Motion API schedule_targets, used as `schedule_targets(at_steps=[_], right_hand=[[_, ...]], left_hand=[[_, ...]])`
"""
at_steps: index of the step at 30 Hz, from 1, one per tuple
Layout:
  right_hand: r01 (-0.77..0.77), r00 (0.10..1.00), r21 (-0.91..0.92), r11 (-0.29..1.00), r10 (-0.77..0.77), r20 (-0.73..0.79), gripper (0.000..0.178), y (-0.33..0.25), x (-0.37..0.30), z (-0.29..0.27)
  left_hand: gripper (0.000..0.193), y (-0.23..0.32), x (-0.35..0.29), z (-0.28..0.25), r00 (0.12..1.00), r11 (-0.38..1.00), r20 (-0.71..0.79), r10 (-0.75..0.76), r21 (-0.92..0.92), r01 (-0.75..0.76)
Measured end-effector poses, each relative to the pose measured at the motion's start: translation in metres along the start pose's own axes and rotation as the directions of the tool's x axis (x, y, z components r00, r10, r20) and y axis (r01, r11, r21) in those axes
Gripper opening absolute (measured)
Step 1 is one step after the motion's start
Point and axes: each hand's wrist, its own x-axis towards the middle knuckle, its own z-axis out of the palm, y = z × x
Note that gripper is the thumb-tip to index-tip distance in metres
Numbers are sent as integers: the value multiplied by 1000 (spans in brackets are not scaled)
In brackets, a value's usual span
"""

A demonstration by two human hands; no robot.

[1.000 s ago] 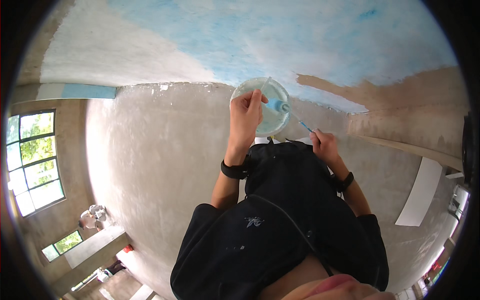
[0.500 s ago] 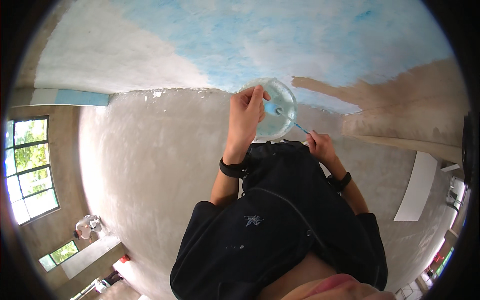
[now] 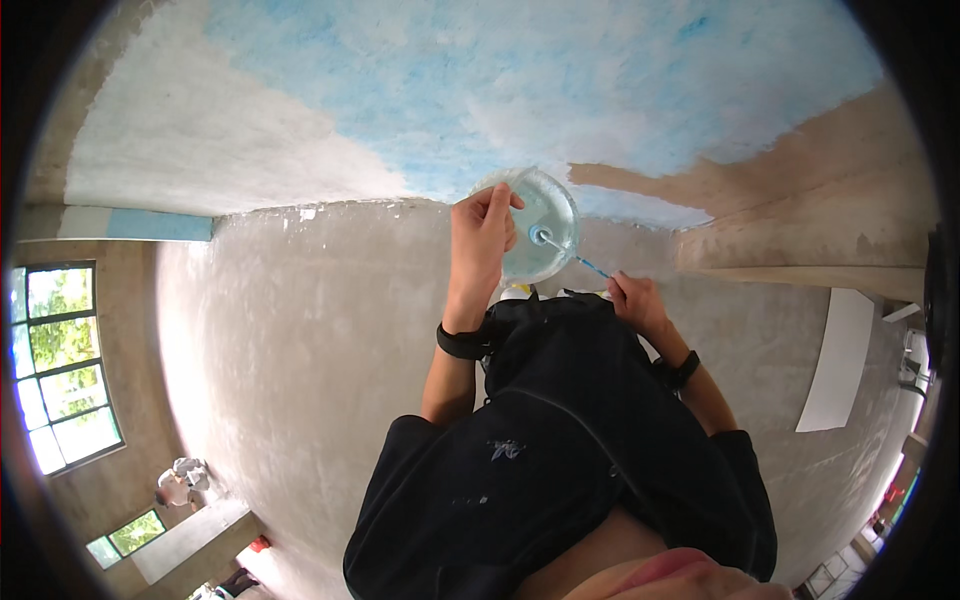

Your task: The recorder is painting a bare concrete ceiling with a light blue paint using a hand-held paint roller and dipping it into a bucket.

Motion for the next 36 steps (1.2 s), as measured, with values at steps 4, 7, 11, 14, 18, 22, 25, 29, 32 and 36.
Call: schedule_targets(at_steps=[4,7,11,14,18,22,25,29,32,36], right_hand=[[2,998,27,1000,-1,-58,15,0,-4,4],[-26,996,22,999,28,-83,16,-7,4,0],[52,987,-39,998,-58,-150,15,2,13,-1],[128,963,-146,981,-159,-217,14,19,18,2],[-16,978,-135,991,-13,-208,11,50,38,15],[-162,983,-207,965,139,-124,18,96,63,37],[-162,987,-267,950,161,-25,19,151,72,67],[-139,981,-298,944,173,91,18,208,86,105],[-123,971,-286,950,175,162,19,238,100,132],[-176,956,-333,926,241,165,18,262,122,158]], left_hand=[[32,-6,6,-7,999,1000,-40,-2,17,3],[32,-16,8,-15,998,999,-63,-8,35,11],[32,-30,13,-27,987,996,-159,-8,88,23],[32,-45,17,-44,973,987,-232,-16,151,52],[32,-60,10,-60,957,981,-287,-41,170,93],[32,-64,3,-74,924,980,-380,-37,165,108],[31,-60,-7,-81,898,982,-439,-34,151,111],[30,-56,-31,-80,839,986,-541,-66,94,138],[30,-54,-42,-76,792,989,-605,-74,58,137],[30,-55,-47,-70,745,988,-661,-91,35,151]])
